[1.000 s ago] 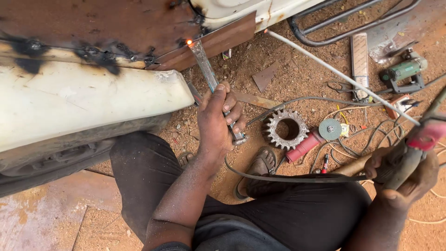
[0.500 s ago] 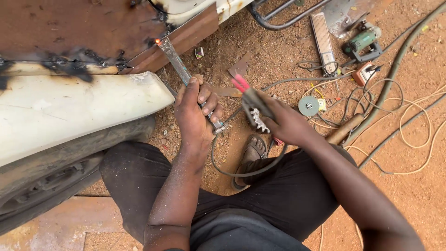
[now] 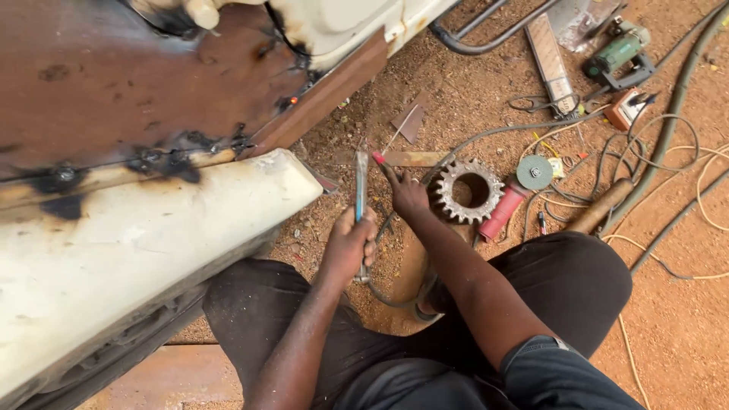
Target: Welding a metal patch and using a hammer and chisel to repair a vehicle body.
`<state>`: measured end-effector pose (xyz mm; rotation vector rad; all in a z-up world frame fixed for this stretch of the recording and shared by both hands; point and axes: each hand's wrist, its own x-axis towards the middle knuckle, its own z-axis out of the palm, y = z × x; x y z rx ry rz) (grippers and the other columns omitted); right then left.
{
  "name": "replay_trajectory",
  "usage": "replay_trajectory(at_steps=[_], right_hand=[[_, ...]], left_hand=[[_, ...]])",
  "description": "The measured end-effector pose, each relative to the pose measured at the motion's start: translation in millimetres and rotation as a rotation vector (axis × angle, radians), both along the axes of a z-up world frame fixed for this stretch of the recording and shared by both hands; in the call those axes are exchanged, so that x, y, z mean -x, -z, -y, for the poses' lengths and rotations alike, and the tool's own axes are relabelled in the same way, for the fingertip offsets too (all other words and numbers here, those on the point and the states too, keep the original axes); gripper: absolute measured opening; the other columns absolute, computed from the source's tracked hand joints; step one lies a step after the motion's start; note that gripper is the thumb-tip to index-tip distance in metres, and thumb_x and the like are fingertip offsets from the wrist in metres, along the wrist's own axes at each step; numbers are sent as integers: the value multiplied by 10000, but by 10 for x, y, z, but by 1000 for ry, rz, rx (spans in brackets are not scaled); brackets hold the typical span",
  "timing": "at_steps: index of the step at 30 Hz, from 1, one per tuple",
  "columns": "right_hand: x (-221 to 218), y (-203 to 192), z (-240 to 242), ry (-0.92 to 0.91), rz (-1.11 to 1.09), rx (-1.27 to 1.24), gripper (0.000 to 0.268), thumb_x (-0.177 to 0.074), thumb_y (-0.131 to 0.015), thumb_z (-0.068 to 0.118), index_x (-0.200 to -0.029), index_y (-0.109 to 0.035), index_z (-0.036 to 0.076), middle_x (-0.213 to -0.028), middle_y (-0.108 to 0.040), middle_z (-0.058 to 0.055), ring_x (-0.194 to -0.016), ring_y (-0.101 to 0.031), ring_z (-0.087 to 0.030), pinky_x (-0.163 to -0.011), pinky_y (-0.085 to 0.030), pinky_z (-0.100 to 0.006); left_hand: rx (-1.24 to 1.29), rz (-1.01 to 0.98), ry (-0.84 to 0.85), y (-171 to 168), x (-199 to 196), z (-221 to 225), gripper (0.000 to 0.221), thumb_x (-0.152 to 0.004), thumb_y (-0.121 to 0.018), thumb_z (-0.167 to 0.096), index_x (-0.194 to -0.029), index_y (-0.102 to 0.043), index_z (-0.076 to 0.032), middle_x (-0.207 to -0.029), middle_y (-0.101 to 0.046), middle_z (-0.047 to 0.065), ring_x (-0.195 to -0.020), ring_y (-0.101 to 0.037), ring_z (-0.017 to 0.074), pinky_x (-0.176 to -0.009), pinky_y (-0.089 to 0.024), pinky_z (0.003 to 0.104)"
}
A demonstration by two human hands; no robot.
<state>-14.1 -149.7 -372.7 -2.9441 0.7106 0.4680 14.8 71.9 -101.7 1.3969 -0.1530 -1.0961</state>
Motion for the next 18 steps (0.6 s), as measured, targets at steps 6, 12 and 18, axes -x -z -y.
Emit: replay_trajectory(at_steps=[6,12,18], right_hand=[[-173,-239,-149,208,545,-298,463,-990,-612,400,-1378,-574,150,-1308,-613,-231,-978,-702,-393,-817,-590,-487],[-133,-671,-483,662,533,-2067,411,-1118,-525,399,-1222,-605,9,-992,-682,-120,-844,-660,-218,-713,-591,-351],[115,-967,-439,680,673,-1730,272,-1107,-527,241,-1188,-644,9,-848,-645,-94,-597,-591,-151,-482,-508,-280]], left_hand=[[31,-103,-63,545,-48,63,292,-1032,-481,-163,-1299,-483,-46,-938,-618,70,-765,-693,153,-599,-569,276],[106,167,-116,605,-78,109,484,-1034,-489,-114,-1499,-363,-65,-1332,-624,148,-1180,-683,204,-956,-597,291],[66,416,-81,266,-249,194,362,-1075,-536,-133,-1393,-588,35,-1311,-718,199,-1174,-726,239,-931,-615,325]])
